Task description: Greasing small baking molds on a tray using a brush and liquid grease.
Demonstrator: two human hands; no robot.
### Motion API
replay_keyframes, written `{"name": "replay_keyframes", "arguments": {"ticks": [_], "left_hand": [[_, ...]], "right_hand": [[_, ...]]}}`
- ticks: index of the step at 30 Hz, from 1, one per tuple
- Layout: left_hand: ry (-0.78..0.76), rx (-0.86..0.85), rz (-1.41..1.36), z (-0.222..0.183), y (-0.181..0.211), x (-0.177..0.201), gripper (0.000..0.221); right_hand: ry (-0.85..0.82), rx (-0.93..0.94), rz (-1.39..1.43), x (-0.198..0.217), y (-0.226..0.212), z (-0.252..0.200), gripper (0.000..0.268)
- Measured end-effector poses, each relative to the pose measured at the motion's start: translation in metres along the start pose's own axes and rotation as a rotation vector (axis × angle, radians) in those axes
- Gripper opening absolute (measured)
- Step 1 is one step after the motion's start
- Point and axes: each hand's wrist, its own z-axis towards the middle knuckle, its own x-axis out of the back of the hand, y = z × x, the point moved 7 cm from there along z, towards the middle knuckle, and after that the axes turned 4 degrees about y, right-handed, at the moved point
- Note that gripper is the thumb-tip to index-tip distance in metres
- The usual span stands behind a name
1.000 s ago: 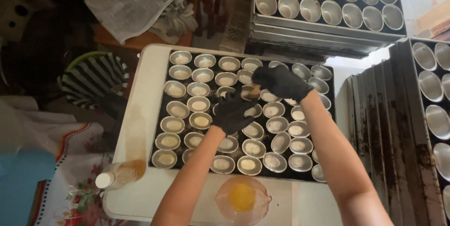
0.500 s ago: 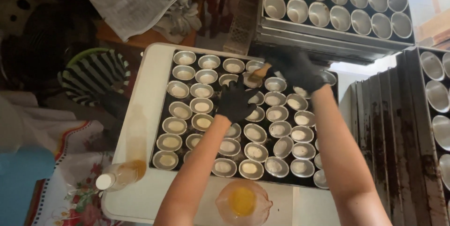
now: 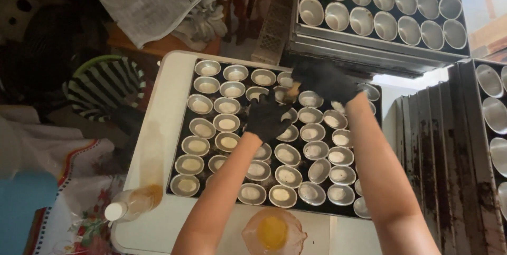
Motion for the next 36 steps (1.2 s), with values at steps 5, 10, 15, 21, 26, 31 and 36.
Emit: {"name": "replay_keyframes", "arguments": {"ticks": [5,10,15,21,26,31,36], "left_hand": [[0.107,-0.016,0.023,0.018,-0.002,-0.017,0.058],[0.256,-0.058,0.0,0.04,-0.002,-0.013,0.055],[0.14,-0.01,-0.024,0.052,-0.013,-0.031,0.045],[0.0,0.055,0.039,0.054,-0.02,-0.051,0.053],[0.098,0.037,0.039,0.053,-0.017,-0.05,0.05],[0.158,0.015,0.085,0.06,-0.001,-0.04,0.039],[0.134,-0.116,-0.036,0.066,0.051,-0.036,0.053]], "right_hand": [[0.135,-0.148,-0.054,0.047,-0.015,-0.009,0.029],[0.072,-0.222,0.041,0.04,-0.01,0.007,0.028],[0.007,-0.19,-0.078,0.018,0.006,0.019,0.035],[0.124,-0.102,0.216,0.041,-0.03,0.022,0.029],[0.136,0.087,-0.091,0.026,0.012,0.016,0.028],[0.104,-0.027,-0.085,0.059,0.008,-0.012,0.031],[0.249,-0.148,-0.235,0.073,0.061,-0.043,0.033]]}}
